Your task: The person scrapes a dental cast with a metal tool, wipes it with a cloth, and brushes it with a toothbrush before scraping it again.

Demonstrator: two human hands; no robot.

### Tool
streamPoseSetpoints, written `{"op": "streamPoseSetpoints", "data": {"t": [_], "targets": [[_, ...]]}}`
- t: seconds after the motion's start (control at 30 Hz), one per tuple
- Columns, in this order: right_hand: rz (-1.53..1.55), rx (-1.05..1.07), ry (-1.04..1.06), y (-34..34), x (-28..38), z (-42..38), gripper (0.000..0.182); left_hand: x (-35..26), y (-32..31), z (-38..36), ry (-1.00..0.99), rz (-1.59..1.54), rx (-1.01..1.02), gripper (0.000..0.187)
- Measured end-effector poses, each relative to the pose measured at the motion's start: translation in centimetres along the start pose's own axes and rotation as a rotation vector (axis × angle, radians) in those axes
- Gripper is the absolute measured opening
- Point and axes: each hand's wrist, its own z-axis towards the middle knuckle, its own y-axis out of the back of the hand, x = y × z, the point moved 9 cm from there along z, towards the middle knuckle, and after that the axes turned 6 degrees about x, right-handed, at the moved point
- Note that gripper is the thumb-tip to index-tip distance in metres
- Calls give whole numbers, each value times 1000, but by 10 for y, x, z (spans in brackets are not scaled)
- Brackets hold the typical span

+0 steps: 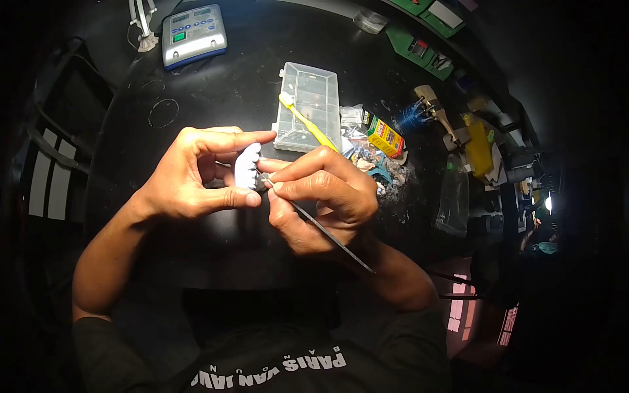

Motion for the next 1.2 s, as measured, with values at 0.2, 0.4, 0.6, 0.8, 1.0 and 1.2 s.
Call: {"op": "streamPoseSetpoints", "data": {"t": [0.2, 0.4, 0.6, 0.8, 1.0, 1.2], "targets": [[-53, -87, 29, 7, -5, -1, 18, 3, 7, 1, 100, -83, -44, 70], [-70, -74, 4, 6, -4, 0, 16, 9, 7, 2, 150, -178, -48, 58], [-84, -53, 21, 4, -6, 0, 15, 8, 7, 2, 130, -179, -70, 54], [-75, -28, 9, 0, -7, 1, 13, 6, 11, 2, 128, -104, -90, 55], [-48, -48, -9, -3, -8, 2, 13, 6, 12, 2, 148, -123, -117, 56], [274, -55, -205, 5, -24, -6, 12, 7, 15, 2, 133, -119, -145, 58]]}}
